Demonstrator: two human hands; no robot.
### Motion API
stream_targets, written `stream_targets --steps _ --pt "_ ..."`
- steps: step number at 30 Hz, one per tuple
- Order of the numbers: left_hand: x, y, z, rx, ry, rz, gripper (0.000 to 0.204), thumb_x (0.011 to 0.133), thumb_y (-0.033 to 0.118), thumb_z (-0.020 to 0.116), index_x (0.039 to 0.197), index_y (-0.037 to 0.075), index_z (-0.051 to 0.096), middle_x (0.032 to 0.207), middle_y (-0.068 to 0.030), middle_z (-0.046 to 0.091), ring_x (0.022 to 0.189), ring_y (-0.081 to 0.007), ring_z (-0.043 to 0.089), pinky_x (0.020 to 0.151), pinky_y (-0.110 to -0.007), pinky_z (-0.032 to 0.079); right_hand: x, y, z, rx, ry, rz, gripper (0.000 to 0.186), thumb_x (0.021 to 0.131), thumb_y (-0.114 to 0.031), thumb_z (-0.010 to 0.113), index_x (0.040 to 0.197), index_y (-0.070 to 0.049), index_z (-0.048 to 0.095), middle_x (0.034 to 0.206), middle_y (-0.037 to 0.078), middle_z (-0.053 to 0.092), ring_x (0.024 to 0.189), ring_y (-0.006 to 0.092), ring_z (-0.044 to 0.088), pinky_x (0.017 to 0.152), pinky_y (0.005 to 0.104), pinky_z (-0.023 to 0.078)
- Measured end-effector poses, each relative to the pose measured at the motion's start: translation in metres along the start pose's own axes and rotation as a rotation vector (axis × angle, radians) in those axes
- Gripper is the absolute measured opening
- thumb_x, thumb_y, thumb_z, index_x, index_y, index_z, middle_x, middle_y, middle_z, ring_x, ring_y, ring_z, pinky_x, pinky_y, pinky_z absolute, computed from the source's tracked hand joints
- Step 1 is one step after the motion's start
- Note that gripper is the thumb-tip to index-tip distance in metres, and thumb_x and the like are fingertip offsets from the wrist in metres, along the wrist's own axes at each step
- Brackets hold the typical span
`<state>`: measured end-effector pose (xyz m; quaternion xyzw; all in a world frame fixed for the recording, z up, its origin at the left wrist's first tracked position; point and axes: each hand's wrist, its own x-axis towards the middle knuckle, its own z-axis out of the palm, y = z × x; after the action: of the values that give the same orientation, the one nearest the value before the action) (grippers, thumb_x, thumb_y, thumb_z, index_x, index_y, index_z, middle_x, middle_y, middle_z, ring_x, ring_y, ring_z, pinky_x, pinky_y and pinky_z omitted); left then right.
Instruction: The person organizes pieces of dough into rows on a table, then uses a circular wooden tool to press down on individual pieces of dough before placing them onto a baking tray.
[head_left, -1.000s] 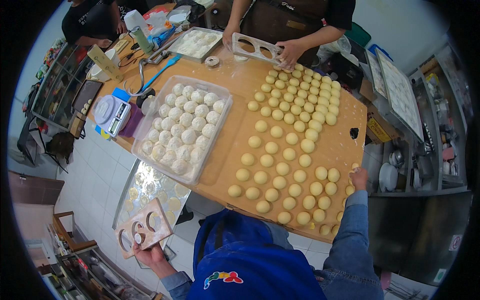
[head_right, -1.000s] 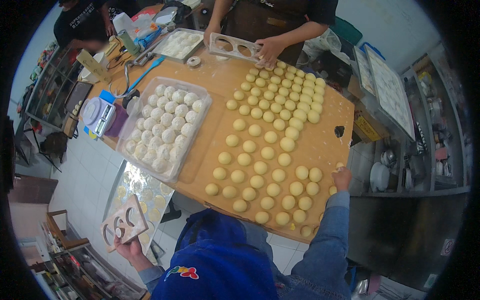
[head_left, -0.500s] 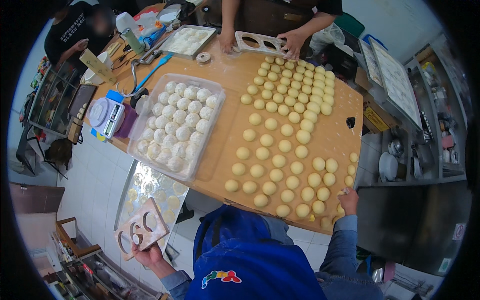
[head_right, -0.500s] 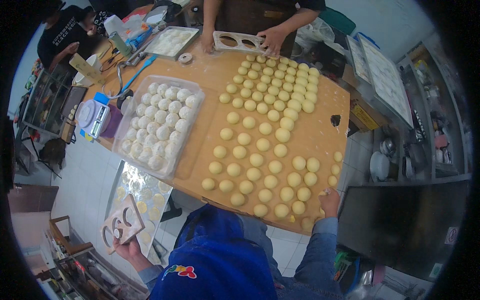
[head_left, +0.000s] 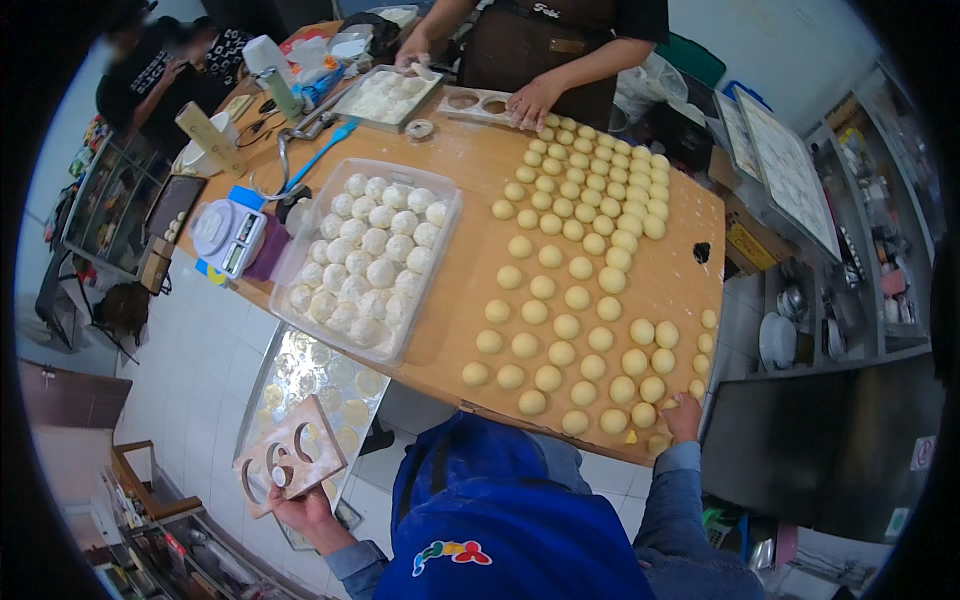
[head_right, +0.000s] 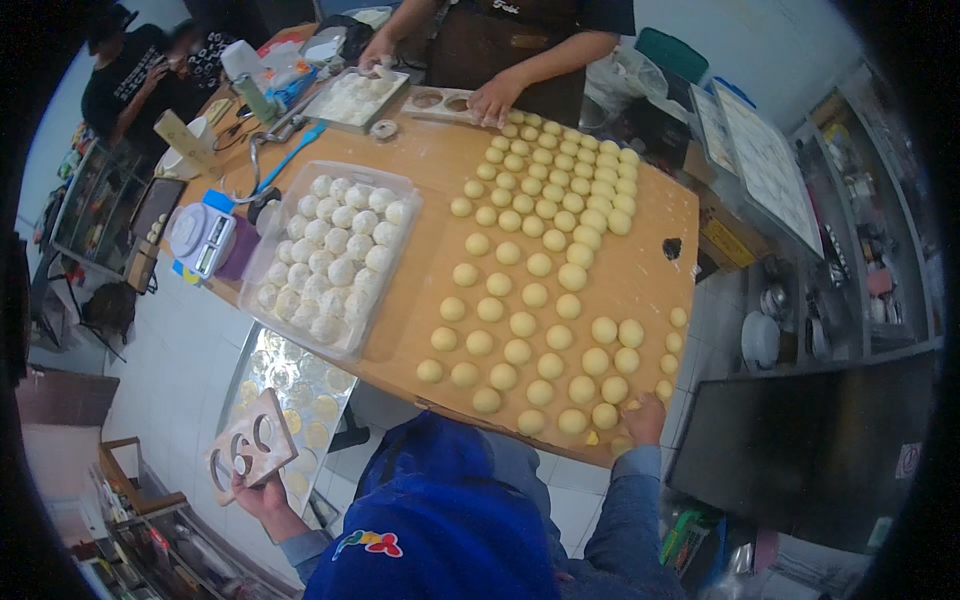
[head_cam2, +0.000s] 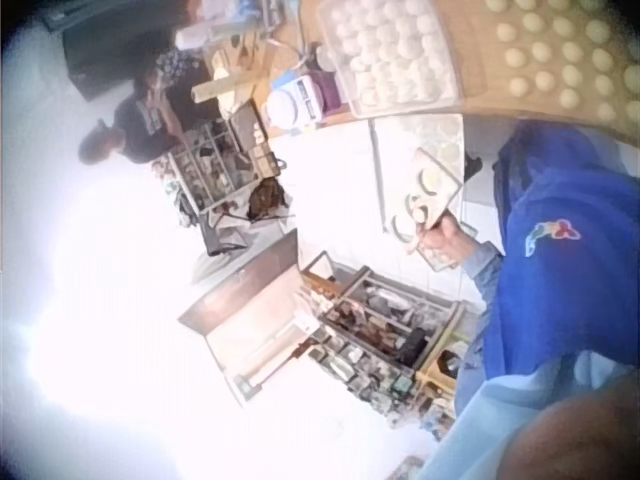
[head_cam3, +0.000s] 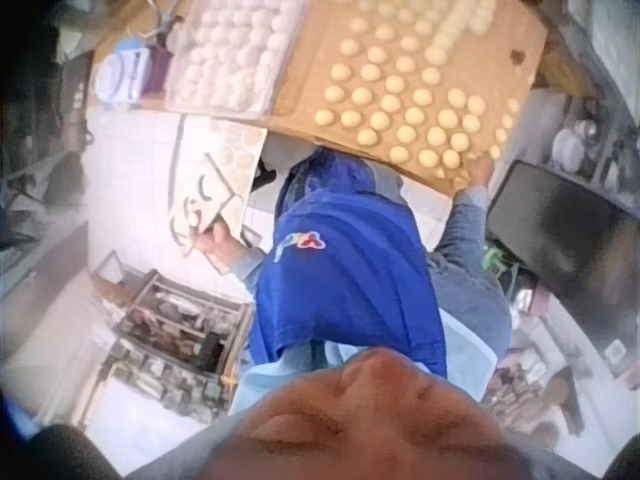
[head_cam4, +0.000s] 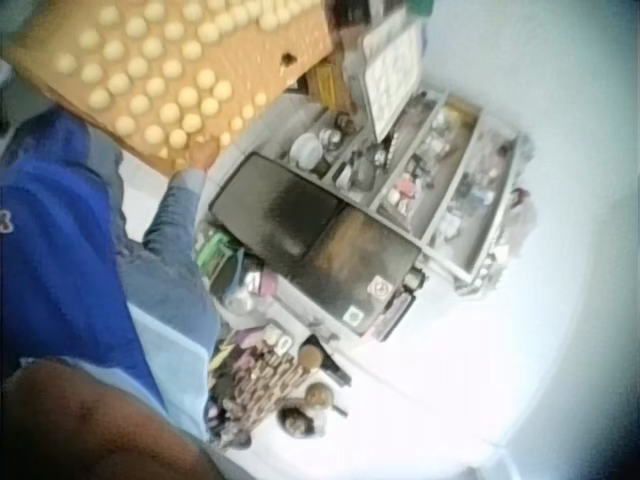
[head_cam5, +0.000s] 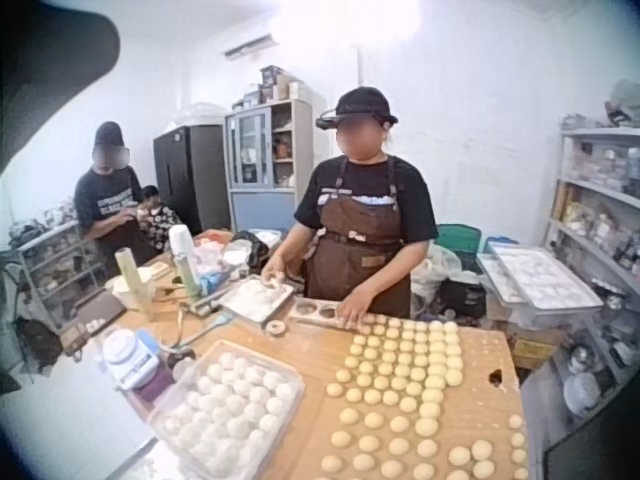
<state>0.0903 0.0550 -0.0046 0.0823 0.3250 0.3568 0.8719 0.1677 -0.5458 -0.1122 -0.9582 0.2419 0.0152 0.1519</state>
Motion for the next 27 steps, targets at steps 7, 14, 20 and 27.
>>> stream_targets --steps 7,14,20,27 --pt "-0.002 0.023 -0.021 -0.051 0.007 0.091 0.045 0.072 0.012 0.04 0.113 -0.007 0.041 0.111 -0.0221 0.049 0.105 -0.0344 0.046 0.093 -0.053 0.031 0.016 -0.081 -0.055 -0.042 0.147 -0.011 0.029 0.061 -0.007 0.065 0.087 0.003 0.057 0.082 0.021 0.056 0.077 0.0355 0.054 0.068 0.0392 0.044" --pt "-0.012 0.039 -0.038 -0.104 0.056 0.208 0.046 0.076 0.014 0.037 0.116 -0.008 0.037 0.116 -0.023 0.045 0.108 -0.035 0.043 0.093 -0.053 0.031 0.037 -0.204 -0.019 0.19 0.005 -0.433 0.033 0.065 -0.01 0.062 0.094 0.002 0.054 0.091 0.02 0.054 0.089 0.0348 0.05 0.077 0.0407 0.04" --pt "-0.027 0.052 -0.052 -0.146 0.102 0.272 0.045 0.078 0.014 0.035 0.117 -0.009 0.036 0.117 -0.0237 0.043 0.11 -0.0364 0.041 0.093 -0.053 0.03 -0.026 -0.291 0.026 0.303 -0.39 -0.902 0.031 0.063 -0.009 0.062 0.092 -0.001 0.055 0.097 0.017 0.052 0.094 0.0329 0.048 0.082 0.038 0.039" --pt "-0.034 0.055 -0.055 -0.2 0.111 0.279 0.045 0.076 0.014 0.039 0.116 -0.008 0.038 0.116 -0.0231 0.045 0.109 -0.0347 0.043 0.093 -0.053 0.032 -0.055 -0.313 0.063 0.099 -0.474 -1.112 0.038 0.064 -0.008 0.062 0.101 -0.005 0.053 0.106 0.018 0.049 0.101 0.0317 0.045 0.089 0.0395 0.034"
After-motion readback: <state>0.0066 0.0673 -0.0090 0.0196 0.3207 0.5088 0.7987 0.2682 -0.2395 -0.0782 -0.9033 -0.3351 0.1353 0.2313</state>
